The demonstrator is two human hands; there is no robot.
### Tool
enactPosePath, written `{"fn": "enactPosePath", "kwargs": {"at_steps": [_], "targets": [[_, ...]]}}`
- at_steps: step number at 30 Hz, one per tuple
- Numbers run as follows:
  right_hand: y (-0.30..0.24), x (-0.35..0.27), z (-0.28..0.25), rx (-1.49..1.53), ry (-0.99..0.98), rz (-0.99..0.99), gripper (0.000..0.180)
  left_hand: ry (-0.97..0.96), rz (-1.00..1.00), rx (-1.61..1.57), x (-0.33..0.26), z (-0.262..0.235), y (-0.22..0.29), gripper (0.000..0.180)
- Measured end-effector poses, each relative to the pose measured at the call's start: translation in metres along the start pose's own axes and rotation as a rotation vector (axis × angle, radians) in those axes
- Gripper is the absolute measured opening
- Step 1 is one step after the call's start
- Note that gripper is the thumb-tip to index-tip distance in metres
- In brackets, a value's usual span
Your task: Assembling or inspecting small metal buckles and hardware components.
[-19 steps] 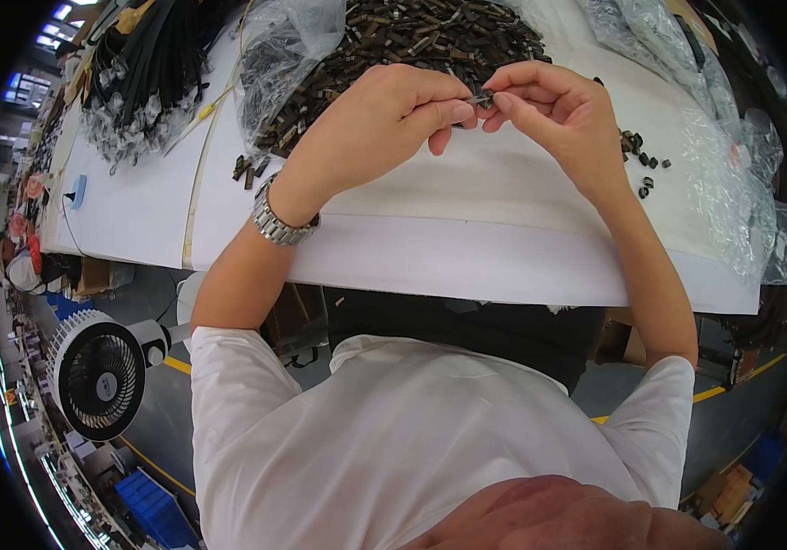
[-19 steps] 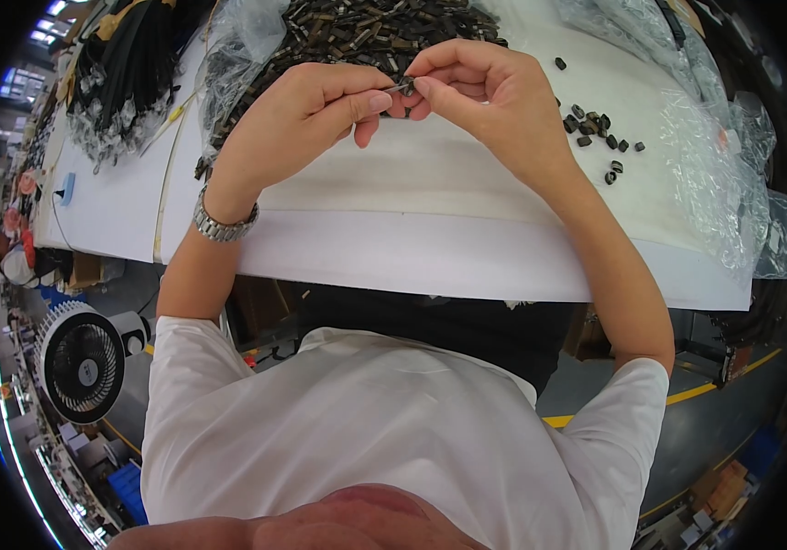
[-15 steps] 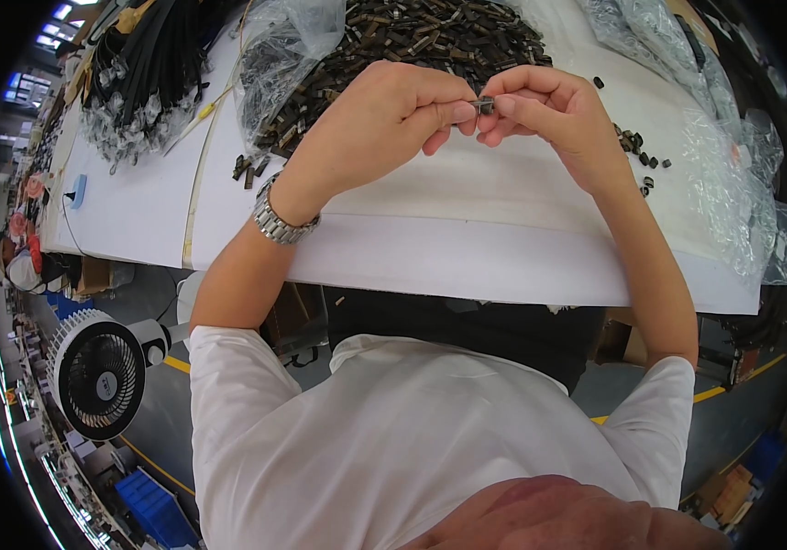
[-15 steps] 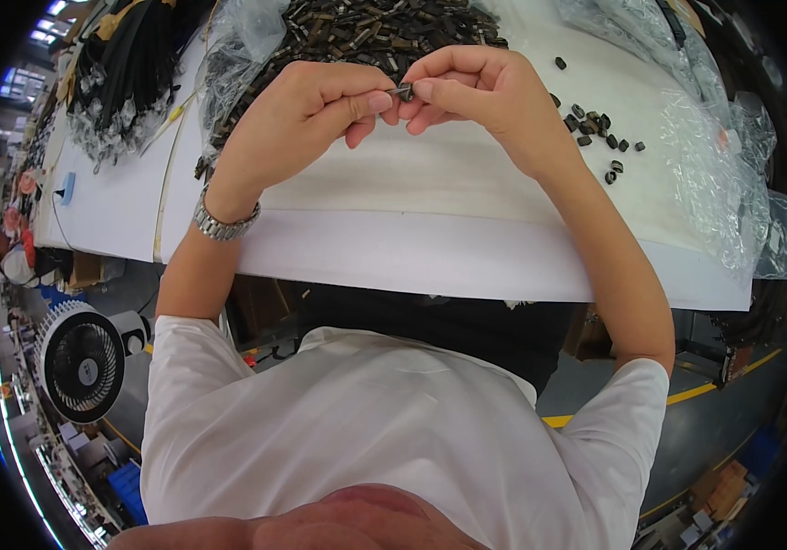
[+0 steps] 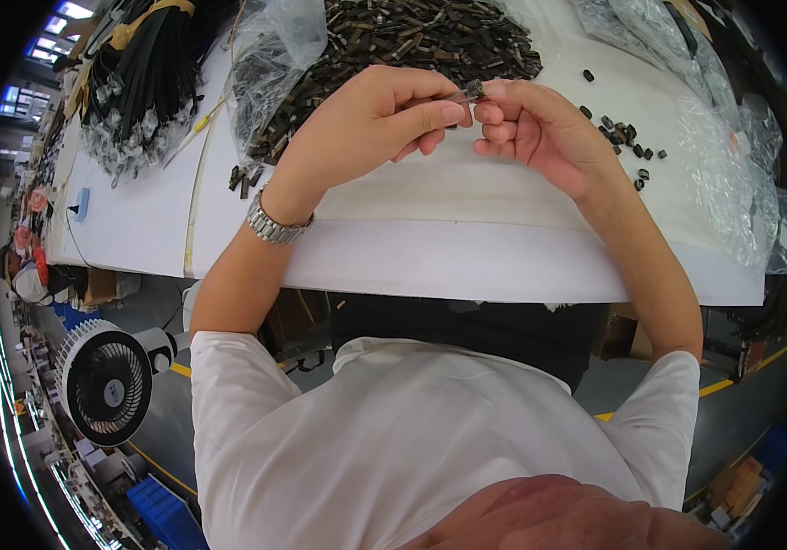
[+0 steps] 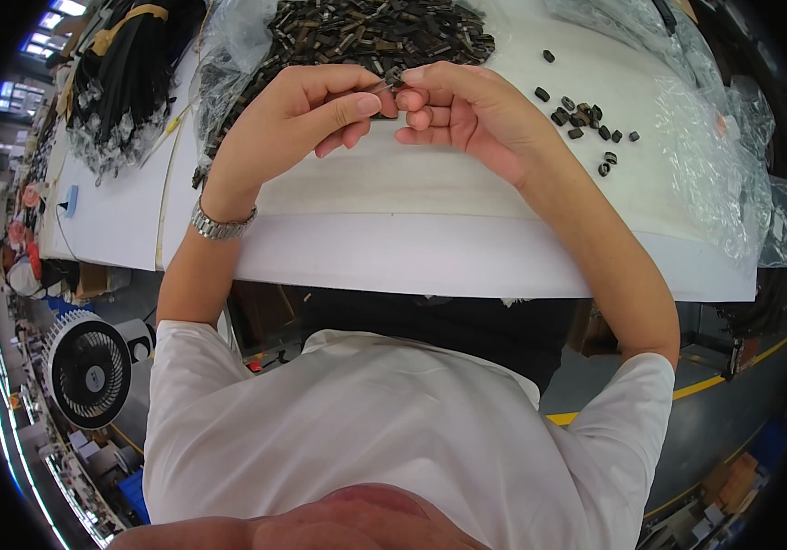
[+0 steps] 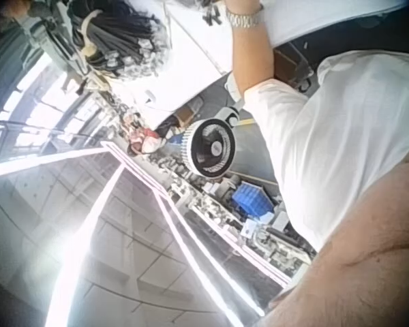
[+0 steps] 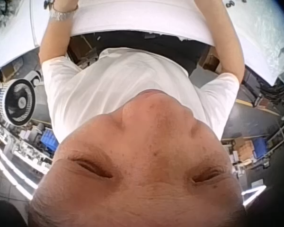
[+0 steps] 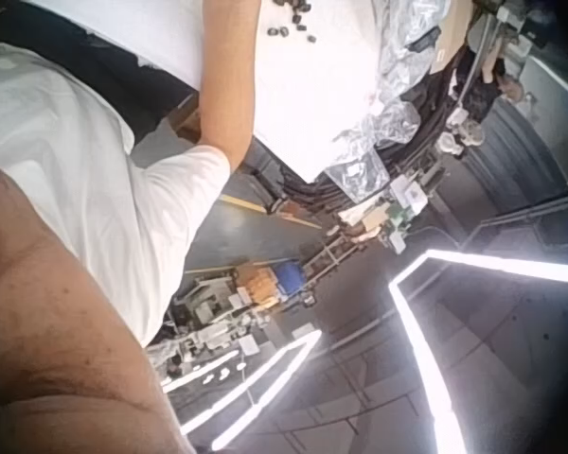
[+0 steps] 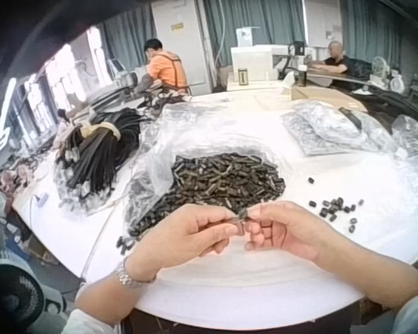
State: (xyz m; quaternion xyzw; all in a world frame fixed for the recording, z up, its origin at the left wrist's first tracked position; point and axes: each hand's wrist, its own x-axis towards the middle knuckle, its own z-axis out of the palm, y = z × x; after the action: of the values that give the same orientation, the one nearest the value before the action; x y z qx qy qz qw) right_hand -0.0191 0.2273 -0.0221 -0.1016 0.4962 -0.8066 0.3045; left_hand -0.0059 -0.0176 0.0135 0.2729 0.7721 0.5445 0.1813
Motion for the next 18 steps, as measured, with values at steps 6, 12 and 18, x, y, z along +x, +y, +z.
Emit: {"fn": "enactPosePath", "kwargs": {"at_steps": [6,12,18], "targets": [[0.002,-0.003,0.006,0.107,0.01,0.06,0.016,0.179,0.232,0.402,-0.001,0.006,-0.002,0.021],[0.001,-0.005,0.002,0.06,-0.023,0.078,0.016,0.006,-0.014,-0.049,-0.001,0.002,0.003,0.031],[0.006,-0.009,0.03,-0.413,0.158,-0.325,0.019,0.058,-0.049,-0.084,-0.002,0.004,0.0,0.033]]}}
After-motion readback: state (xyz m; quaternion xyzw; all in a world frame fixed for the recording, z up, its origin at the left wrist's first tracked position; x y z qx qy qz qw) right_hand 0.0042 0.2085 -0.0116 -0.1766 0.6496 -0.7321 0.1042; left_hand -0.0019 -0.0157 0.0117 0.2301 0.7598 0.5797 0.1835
